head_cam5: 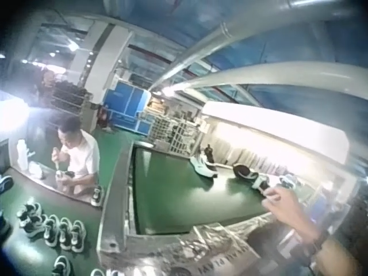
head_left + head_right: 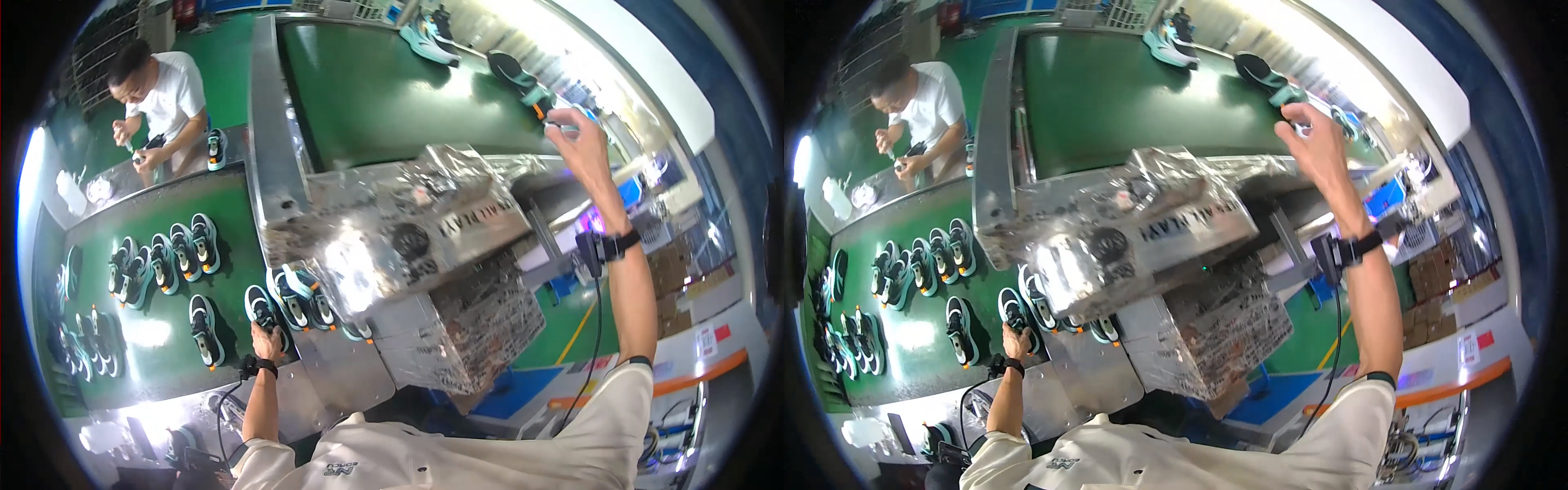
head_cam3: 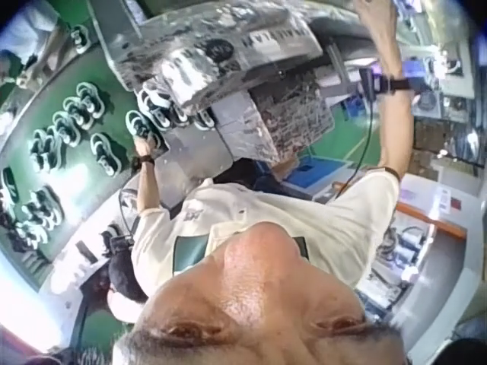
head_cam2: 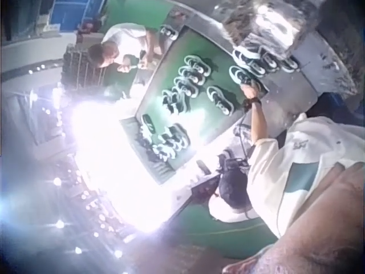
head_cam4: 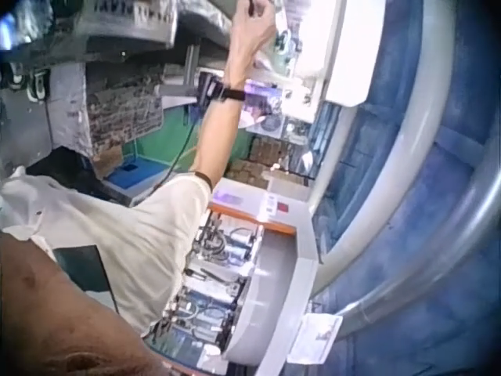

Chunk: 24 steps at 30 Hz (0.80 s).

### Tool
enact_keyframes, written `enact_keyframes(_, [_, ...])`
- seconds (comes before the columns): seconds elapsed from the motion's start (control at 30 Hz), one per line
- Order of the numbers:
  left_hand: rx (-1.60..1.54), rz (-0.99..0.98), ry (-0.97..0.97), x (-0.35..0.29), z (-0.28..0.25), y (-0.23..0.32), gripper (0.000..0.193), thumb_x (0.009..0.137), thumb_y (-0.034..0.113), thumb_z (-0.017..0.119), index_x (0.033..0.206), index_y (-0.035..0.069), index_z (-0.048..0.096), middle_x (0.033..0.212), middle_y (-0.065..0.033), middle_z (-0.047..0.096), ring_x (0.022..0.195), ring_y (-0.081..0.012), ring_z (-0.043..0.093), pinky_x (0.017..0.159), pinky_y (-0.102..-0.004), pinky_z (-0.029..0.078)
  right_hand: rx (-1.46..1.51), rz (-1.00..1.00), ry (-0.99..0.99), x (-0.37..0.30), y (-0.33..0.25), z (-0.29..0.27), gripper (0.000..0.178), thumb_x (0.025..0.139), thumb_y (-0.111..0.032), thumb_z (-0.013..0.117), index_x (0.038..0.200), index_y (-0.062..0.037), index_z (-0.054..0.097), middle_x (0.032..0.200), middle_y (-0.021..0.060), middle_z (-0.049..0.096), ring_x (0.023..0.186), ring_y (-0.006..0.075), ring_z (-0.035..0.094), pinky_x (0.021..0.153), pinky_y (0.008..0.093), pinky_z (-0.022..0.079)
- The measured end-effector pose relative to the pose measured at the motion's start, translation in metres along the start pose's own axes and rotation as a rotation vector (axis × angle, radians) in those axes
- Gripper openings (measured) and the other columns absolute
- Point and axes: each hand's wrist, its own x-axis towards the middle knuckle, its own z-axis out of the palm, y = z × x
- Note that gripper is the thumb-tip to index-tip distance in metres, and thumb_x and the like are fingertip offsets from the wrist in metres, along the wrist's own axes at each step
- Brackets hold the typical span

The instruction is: Operating a machine to attach soles to footwear in a shoe factory.

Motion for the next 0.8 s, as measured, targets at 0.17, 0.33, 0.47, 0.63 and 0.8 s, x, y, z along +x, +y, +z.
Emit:
enact_keyframes(0.17, [-0.033,-0.016,0.275,-0.007,0.036,-0.007,0.078,0.078,0.027,0.073,0.139,-0.002,0.034,0.134,-0.0268,0.046,0.116,-0.0466,0.053,0.096,-0.0496,0.045,0.044,0.006,-0.166,0.114,-0.009,0.073,0.063,0.081,-0.035,0.073,0.128,0.0047,0.056,0.117,0.0223,0.066,0.105,0.0286,0.066,0.091,0.0381,0.051])
enact_keyframes(0.33, [-0.093,-0.04,0.342,-0.014,0.036,0.028,0.074,0.078,0.021,0.074,0.137,-0.002,0.036,0.134,-0.0247,0.045,0.122,-0.0436,0.047,0.101,-0.046,0.041,-0.042,0.015,-0.304,0.194,0.001,0.143,0.089,0.079,-0.045,0.074,0.138,0.0122,0.04,0.126,0.0262,0.06,0.114,0.0326,0.061,0.098,0.0375,0.046])
enact_keyframes(0.47, [-0.052,-0.127,0.33,-0.015,0.032,0.021,0.079,0.077,0.026,0.075,0.14,0.0,0.034,0.14,-0.0249,0.042,0.125,-0.0425,0.045,0.103,-0.0449,0.041,0.242,0.079,-0.37,0.218,-0.03,0.179,0.095,0.078,-0.047,0.076,0.141,0.0101,0.036,0.132,0.0247,0.056,0.117,0.0292,0.058,0.102,0.0352,0.042])
enact_keyframes(0.63, [0.027,-0.105,0.385,-0.011,0.044,0.021,0.08,0.077,0.026,0.074,0.142,0.001,0.035,0.141,-0.0263,0.042,0.125,-0.0437,0.045,0.107,-0.0474,0.036,0.117,-0.044,-0.398,0.245,-0.044,0.21,0.067,0.079,-0.041,0.075,0.128,-0.0003,0.054,0.116,0.0116,0.064,0.103,0.0195,0.059,0.093,0.0326,0.043])
enact_keyframes(0.8, [-0.017,-0.129,0.342,-0.01,0.036,0.023,0.078,0.076,0.024,0.074,0.14,0.0,0.036,0.137,-0.0254,0.046,0.124,-0.0441,0.046,0.109,-0.0495,0.034,0.174,-0.154,-0.394,0.212,-0.069,0.191,0.064,0.08,-0.029,0.074,0.13,0.0015,0.049,0.112,0.0105,0.063,0.1,0.0178,0.057,0.09,0.0307,0.045])
